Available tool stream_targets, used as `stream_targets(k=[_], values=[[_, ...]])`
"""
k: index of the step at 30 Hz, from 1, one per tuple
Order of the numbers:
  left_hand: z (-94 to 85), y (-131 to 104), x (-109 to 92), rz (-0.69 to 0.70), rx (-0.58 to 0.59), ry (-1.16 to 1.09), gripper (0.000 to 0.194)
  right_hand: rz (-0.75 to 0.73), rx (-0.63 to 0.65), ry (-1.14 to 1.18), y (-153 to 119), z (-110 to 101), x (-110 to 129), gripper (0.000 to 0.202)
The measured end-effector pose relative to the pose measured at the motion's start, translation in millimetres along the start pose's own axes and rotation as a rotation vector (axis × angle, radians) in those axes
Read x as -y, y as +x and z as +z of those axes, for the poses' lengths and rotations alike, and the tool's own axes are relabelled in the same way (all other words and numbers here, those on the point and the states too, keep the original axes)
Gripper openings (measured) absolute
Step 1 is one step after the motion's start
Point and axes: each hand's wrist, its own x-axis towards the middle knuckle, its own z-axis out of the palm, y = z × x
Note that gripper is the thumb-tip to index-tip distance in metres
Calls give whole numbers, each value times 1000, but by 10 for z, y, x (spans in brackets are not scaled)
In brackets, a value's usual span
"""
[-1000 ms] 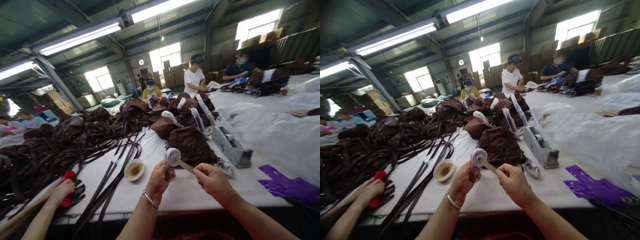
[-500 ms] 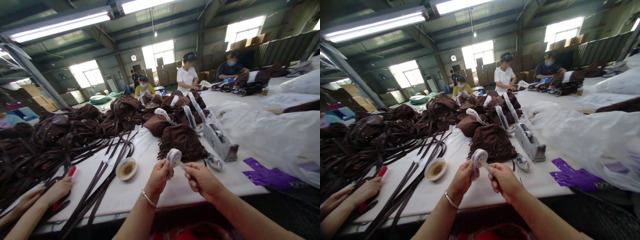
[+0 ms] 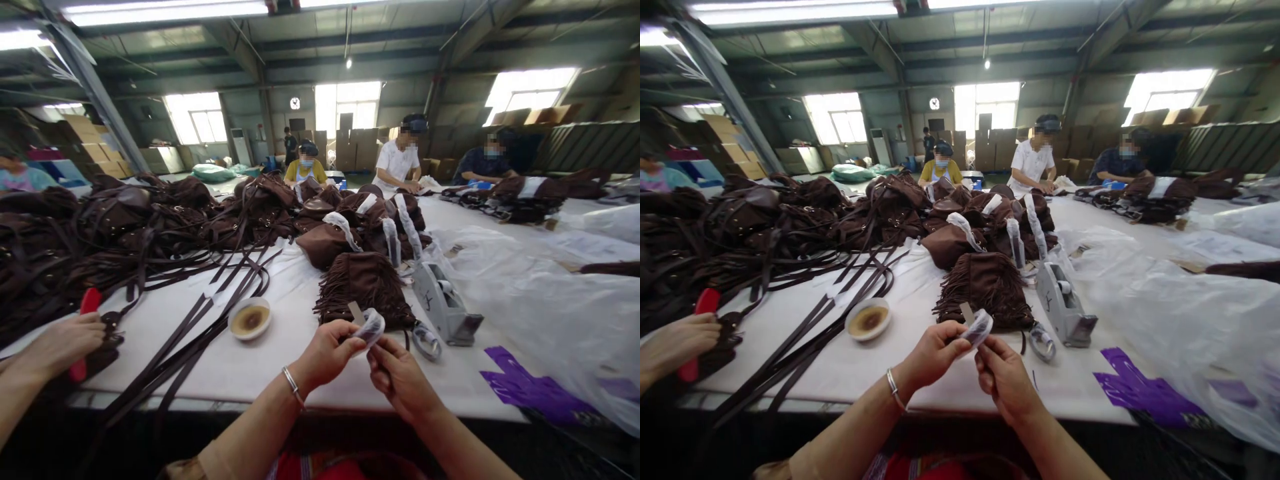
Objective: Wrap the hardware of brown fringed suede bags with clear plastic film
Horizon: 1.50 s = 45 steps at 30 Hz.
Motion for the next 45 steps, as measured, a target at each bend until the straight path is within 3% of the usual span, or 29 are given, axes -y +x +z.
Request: stream_targets(k=[4,15,21,24,34,42,45], values=[[-27,-12,-55,32,-21,32,16,55,58,159,-37,18,29,30],[-119,-82,-1,25,10,-149,19,50,209,185,-51,-2,18,34],[-168,-64,94,-21,67,-163,22,-55,25,-408,-12,26,202,37],[-159,-53,124,-31,92,-168,21,-96,35,-554,-37,18,261,39],[-144,-86,51,-20,80,-144,19,67,70,-138,-52,58,102,42],[-111,-128,124,-50,104,-213,20,38,92,38,-152,65,-9,35],[-100,-125,153,-65,118,-252,24,44,124,-12,-133,8,28,34]])
